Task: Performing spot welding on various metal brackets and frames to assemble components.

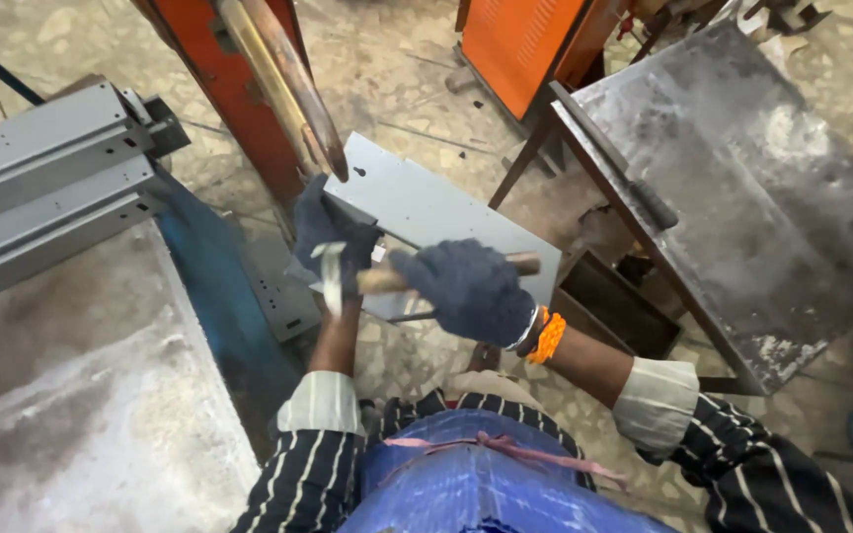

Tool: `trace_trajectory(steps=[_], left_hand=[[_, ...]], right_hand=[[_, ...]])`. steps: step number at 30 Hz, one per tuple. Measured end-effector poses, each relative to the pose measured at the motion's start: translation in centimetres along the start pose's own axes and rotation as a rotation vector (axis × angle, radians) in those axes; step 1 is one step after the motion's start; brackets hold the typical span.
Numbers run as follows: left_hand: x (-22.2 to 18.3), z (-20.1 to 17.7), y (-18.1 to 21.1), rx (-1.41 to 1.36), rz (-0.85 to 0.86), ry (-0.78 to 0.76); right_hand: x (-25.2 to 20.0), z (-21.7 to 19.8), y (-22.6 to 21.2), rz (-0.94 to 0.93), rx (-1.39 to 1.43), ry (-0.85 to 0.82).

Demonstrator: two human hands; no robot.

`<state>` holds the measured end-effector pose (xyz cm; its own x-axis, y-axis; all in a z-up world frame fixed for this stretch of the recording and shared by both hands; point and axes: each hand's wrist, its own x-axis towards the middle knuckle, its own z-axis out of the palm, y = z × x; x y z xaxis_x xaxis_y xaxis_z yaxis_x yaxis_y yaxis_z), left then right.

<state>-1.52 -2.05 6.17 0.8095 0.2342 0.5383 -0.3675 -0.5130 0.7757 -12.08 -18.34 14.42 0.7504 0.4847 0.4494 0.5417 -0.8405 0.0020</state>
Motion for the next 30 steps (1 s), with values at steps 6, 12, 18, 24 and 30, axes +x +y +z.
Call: trace_trajectory(steps=[6,12,18,24,30], left_hand=[[-1.5,1.4,-4.1,0.021,0.063,0.016],[-1.6,2.1,-3.7,0.105,0.103,0.064],[-2.0,2.7,-6.2,0.110,0.118,0.080],[-1.6,0.6,-4.4,0.114,-0.058,-0.116],[-2.3,1.5,-6.9,0.073,0.078,0.002]], right_hand=[[-0.7,1.8,0.9,0.205,0.146,0.063],[-1.6,0.9,4.2,0.304,0.311,0.218],[-6.3,7.2,15.9,0.913,0.454,0.108],[-13.8,17.1,33.2,1.418,0.913,-0.203],[-16.1,16.5,39.3,1.257,0.488,-0.230]])
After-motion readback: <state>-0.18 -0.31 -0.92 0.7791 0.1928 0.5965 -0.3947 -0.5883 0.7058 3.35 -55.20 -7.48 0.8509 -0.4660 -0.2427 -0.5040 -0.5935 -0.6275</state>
